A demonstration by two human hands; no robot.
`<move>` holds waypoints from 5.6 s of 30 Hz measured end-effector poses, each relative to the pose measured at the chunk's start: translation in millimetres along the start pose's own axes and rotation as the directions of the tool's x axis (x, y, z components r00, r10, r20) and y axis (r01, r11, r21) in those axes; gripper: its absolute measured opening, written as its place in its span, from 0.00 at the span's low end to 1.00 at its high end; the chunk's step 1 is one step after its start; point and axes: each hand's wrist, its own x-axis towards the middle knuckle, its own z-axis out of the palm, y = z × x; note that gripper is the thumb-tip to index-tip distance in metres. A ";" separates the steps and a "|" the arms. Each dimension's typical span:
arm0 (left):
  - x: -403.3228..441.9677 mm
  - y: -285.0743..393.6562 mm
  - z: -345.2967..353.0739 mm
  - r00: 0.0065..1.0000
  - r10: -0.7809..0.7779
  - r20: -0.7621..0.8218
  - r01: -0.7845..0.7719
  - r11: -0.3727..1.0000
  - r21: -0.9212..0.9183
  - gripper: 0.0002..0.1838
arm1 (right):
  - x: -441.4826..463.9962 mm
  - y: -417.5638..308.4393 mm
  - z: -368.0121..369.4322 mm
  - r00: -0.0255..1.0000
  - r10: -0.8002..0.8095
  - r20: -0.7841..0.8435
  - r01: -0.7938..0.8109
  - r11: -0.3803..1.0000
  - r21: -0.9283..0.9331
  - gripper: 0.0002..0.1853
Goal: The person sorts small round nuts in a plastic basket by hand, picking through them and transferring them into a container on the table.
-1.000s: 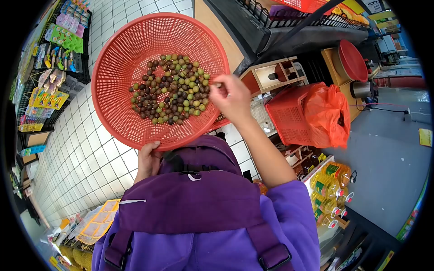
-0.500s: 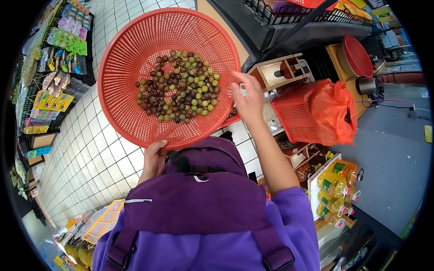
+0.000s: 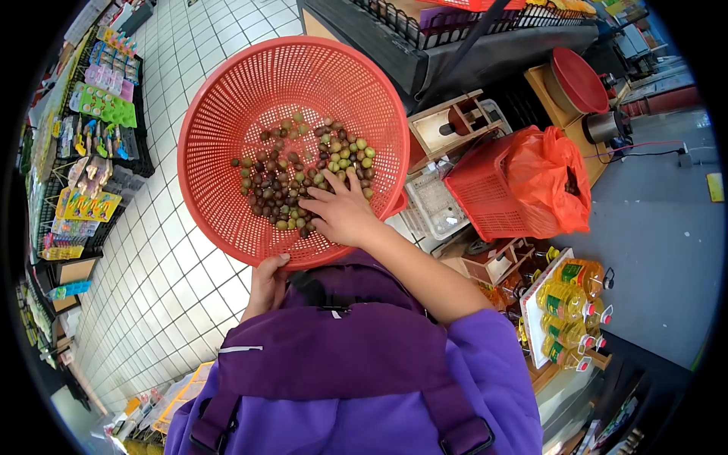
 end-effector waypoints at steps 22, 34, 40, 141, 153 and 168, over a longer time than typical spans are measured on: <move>45.4 -43.6 121.9 0.984 0.149 -0.094 -0.130 0.975 0.180 0.25 | -34.6 175.2 -69.0 0.887 0.112 -0.448 -0.054 0.989 0.141 0.06; 39.1 -53.8 130.0 0.973 0.175 -0.153 -0.167 0.984 0.060 0.28 | 30.1 194.2 -58.1 0.998 -0.042 -0.042 0.030 0.970 -0.243 0.09; 45.6 -43.9 103.4 0.961 0.146 -0.234 -0.143 0.989 0.029 0.24 | -1.5 183.5 -91.8 0.941 0.143 -0.307 -0.058 0.961 0.270 0.11; 54.5 -82.8 132.0 0.964 0.023 -0.266 -0.056 0.992 -0.115 0.20 | 25.8 153.3 -6.3 0.832 -0.184 0.524 -0.394 -0.861 0.323 0.16; 52.0 -81.6 99.2 0.957 0.048 -0.285 -0.075 0.994 -0.083 0.18 | -39.6 242.1 -62.1 0.890 0.303 0.341 0.126 -0.881 0.456 0.12; 41.0 -76.3 114.7 0.948 0.069 -0.311 -0.088 0.995 -0.050 0.19 | 3.1 206.5 -50.4 0.888 0.447 0.109 -0.216 0.196 0.957 0.18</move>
